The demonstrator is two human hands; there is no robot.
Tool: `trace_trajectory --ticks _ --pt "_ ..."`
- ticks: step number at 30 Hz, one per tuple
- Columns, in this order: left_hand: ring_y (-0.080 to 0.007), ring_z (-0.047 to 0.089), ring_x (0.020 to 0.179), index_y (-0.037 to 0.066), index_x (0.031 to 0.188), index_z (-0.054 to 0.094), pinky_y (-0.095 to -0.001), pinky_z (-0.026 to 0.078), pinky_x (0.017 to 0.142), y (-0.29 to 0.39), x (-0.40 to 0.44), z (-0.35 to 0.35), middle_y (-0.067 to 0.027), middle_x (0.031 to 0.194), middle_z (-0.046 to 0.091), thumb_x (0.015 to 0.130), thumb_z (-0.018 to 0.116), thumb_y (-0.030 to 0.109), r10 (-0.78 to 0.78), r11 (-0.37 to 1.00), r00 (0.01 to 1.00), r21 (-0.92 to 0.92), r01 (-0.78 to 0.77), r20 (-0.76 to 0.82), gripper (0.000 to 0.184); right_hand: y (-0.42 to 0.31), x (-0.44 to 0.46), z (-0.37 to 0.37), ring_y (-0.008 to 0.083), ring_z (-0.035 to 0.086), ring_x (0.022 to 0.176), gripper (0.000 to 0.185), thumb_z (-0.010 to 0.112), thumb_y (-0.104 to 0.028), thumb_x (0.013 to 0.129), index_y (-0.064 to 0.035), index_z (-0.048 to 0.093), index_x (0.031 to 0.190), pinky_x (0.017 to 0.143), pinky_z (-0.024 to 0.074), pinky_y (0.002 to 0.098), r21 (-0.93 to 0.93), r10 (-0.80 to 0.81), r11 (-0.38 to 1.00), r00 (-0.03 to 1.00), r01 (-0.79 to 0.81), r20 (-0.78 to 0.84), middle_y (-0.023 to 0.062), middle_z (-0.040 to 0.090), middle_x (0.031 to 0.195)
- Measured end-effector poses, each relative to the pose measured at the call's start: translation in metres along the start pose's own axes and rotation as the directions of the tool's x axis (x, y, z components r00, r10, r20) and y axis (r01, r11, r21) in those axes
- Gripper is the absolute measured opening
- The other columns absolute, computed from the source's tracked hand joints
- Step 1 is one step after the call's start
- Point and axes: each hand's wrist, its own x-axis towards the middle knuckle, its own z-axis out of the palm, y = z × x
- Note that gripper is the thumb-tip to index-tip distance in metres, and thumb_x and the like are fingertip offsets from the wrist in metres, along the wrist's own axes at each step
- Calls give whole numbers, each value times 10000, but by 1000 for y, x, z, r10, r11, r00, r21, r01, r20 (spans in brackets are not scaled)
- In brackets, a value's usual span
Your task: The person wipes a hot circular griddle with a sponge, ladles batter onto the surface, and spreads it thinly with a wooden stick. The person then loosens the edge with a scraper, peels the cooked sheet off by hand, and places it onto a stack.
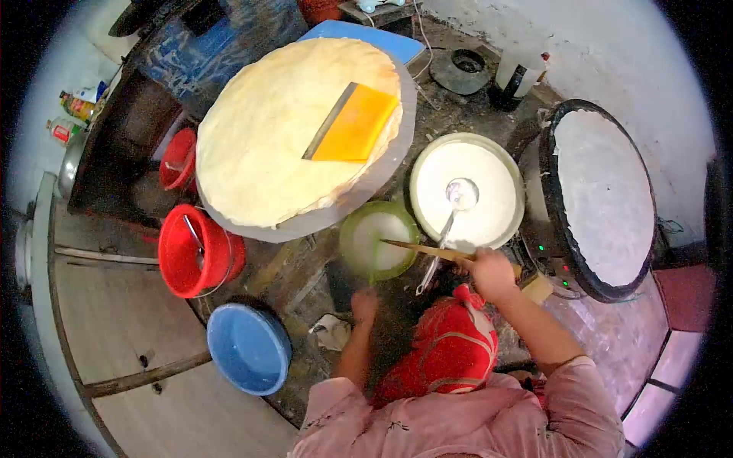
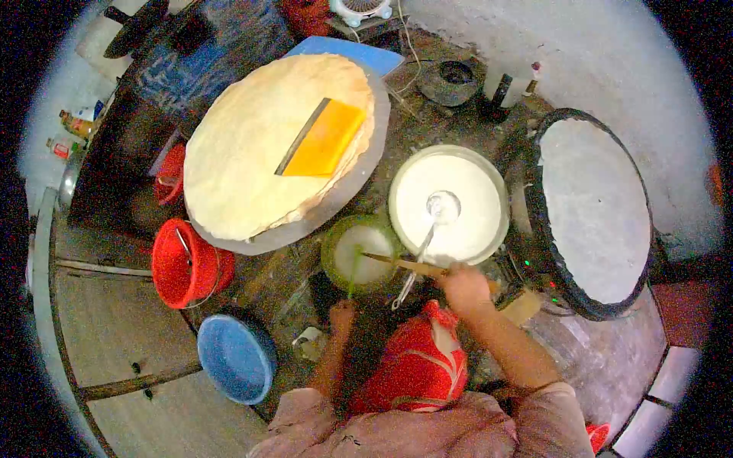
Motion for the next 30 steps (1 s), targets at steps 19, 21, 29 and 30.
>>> trace_trajectory --ticks 19,21,29,30 --pt "-396 338 1143 31 1205 460 -549 261 930 247 -6 -129 -200 1296 365 813 563 208 827 546 542 433 -717 -146 442 79 -40 127 319 532 1070 579 631 -158 773 -86 400 1299 887 433 340 861 641 235 738 -451 212 192 518 1206" --pt "-417 320 1170 11 1206 457 -559 251 947 279 15 -143 -212 1307 362 828 558 220 851 515 489 478 -711 -190 443 70 -54 106 221 613 875 527 635 -139 762 -64 466 1255 780 476 328 545 590 540 751 -641 298 133 629 1017" --pt "-450 276 1236 -5 1295 361 -552 214 987 347 113 -160 -290 1318 323 807 502 511 422 738 887 640 -213 -191 724 58 -143 135 244 616 881 390 616 -265 776 -118 585 1136 773 478 344 588 462 499 770 -637 441 125 628 1034" --pt "-450 276 1236 -5 1295 361 -552 214 987 351 113 -163 -290 1318 323 807 502 511 441 731 879 641 -235 -181 724 54 -155 119 266 612 880 392 607 -241 786 -103 572 1151 764 481 366 623 437 455 770 -636 465 145 622 1037"
